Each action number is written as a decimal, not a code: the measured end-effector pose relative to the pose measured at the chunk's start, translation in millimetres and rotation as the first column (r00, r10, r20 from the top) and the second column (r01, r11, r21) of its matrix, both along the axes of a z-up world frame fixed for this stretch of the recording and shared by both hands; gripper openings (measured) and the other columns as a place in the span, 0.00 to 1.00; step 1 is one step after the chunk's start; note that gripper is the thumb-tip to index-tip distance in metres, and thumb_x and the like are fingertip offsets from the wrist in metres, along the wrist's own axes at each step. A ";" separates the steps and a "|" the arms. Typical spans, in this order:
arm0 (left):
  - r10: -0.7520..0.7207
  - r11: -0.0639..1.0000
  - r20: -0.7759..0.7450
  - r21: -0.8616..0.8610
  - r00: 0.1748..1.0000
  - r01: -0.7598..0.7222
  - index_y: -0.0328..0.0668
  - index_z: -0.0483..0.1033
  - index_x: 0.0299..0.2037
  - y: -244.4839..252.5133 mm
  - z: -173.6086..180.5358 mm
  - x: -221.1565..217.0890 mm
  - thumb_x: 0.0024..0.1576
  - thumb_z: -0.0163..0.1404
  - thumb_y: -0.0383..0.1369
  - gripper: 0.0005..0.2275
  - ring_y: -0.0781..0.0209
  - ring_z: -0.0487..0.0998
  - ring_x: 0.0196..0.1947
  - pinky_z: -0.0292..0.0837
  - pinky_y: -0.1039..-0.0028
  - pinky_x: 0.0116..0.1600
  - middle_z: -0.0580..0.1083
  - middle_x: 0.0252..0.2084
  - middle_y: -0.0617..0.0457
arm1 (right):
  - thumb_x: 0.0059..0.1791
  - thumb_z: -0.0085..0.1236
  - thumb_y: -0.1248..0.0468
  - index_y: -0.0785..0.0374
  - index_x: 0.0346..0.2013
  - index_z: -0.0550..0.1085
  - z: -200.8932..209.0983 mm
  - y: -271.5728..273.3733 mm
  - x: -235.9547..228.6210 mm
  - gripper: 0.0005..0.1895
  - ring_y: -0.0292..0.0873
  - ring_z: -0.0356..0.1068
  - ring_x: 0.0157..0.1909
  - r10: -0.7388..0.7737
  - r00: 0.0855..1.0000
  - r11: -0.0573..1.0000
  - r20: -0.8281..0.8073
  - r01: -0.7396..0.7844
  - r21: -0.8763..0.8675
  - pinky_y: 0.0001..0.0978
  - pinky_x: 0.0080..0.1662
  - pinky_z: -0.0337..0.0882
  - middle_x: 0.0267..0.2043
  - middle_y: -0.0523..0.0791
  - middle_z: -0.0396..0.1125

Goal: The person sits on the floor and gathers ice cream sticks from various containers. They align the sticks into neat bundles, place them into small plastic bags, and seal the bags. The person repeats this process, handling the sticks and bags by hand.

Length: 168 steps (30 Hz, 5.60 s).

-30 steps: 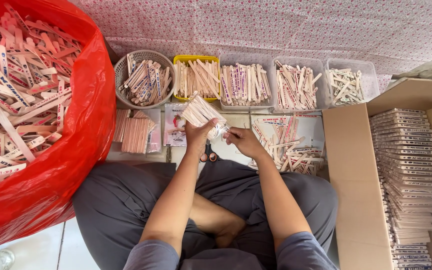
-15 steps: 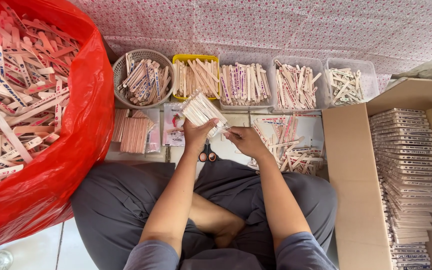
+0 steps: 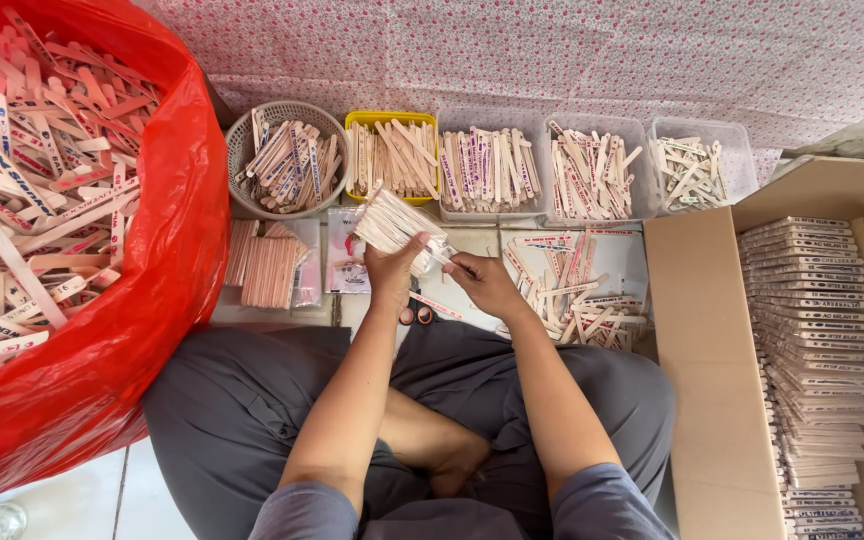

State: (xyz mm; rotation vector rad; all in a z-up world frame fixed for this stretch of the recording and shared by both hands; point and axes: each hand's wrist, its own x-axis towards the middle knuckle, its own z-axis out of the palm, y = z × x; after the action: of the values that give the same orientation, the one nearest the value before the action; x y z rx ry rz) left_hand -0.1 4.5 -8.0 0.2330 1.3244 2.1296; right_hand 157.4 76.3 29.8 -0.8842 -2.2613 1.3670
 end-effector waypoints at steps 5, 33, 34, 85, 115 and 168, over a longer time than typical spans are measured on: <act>0.003 0.999 0.059 0.038 0.998 -0.006 0.42 0.66 0.65 1.3 -0.9 -4.7 0.45 0.69 0.19 0.36 0.65 0.74 0.52 0.76 0.66 0.58 0.75 0.53 0.53 | 0.54 0.57 0.61 0.55 0.33 0.80 -2.5 -2.7 -5.3 0.08 0.34 0.63 0.23 -0.046 0.999 0.999 -0.019 0.046 -0.025 0.28 0.30 0.65 0.18 0.44 0.66; -0.118 0.993 0.095 0.003 0.989 0.118 0.39 0.67 0.61 2.3 -23.0 8.5 0.39 0.71 0.19 0.38 0.61 0.75 0.50 0.77 0.60 0.55 0.76 0.52 0.49 | 0.53 0.48 0.65 0.60 0.23 0.78 1.5 -21.2 -16.3 0.16 0.34 0.56 0.12 -0.192 0.981 0.932 0.004 0.184 -0.313 0.21 0.21 0.58 0.09 0.41 0.58; -0.117 0.993 0.090 0.005 0.989 0.117 0.39 0.67 0.61 1.3 -12.1 4.4 0.39 0.71 0.19 0.38 0.61 0.75 0.50 0.77 0.60 0.55 0.76 0.52 0.49 | 0.53 0.48 0.65 0.60 0.23 0.78 19.2 -17.3 -9.8 0.16 0.34 0.56 0.12 -0.191 0.982 0.933 0.000 0.182 -0.311 0.21 0.21 0.58 0.09 0.41 0.58; -0.266 0.950 0.521 -0.002 0.811 0.312 0.35 0.71 0.50 -7.5 21.9 15.9 0.48 0.67 0.23 0.21 0.45 0.84 0.28 0.86 0.62 0.33 0.78 0.35 0.40 | 0.37 0.73 0.77 0.66 0.54 0.77 -30.0 1.8 -9.6 0.30 0.33 0.70 0.35 -0.223 0.899 0.914 -0.377 0.057 -0.402 0.24 0.42 0.76 0.37 0.44 0.70; -0.380 0.767 0.396 -0.370 0.836 0.524 0.38 0.61 0.64 -45.3 30.8 -79.2 0.55 0.58 0.33 0.27 0.45 0.81 0.41 0.82 0.53 0.49 0.72 0.45 0.42 | 0.52 0.63 0.47 0.47 0.53 0.80 8.3 23.9 -101.1 0.17 0.50 0.74 0.49 -0.195 0.981 0.974 -0.004 0.194 -0.117 0.45 0.54 0.74 0.44 0.47 0.72; -0.076 0.888 0.522 -0.352 0.850 0.295 0.33 0.55 0.64 -9.8 6.2 -96.7 0.54 0.54 0.28 0.28 0.47 0.76 0.46 0.80 0.51 0.51 0.62 0.53 0.42 | 0.44 0.54 0.56 0.54 0.40 0.77 -90.7 116.9 -267.5 0.13 0.59 0.74 0.53 -0.318 0.840 0.948 0.440 0.285 0.141 0.51 0.54 0.74 0.40 0.53 0.75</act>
State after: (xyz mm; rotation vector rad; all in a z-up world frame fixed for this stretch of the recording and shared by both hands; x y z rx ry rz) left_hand -96.8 -5.3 -1.8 -0.3353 1.3341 1.5365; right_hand -110.2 193.2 -61.0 -1.6035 -2.3340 1.0043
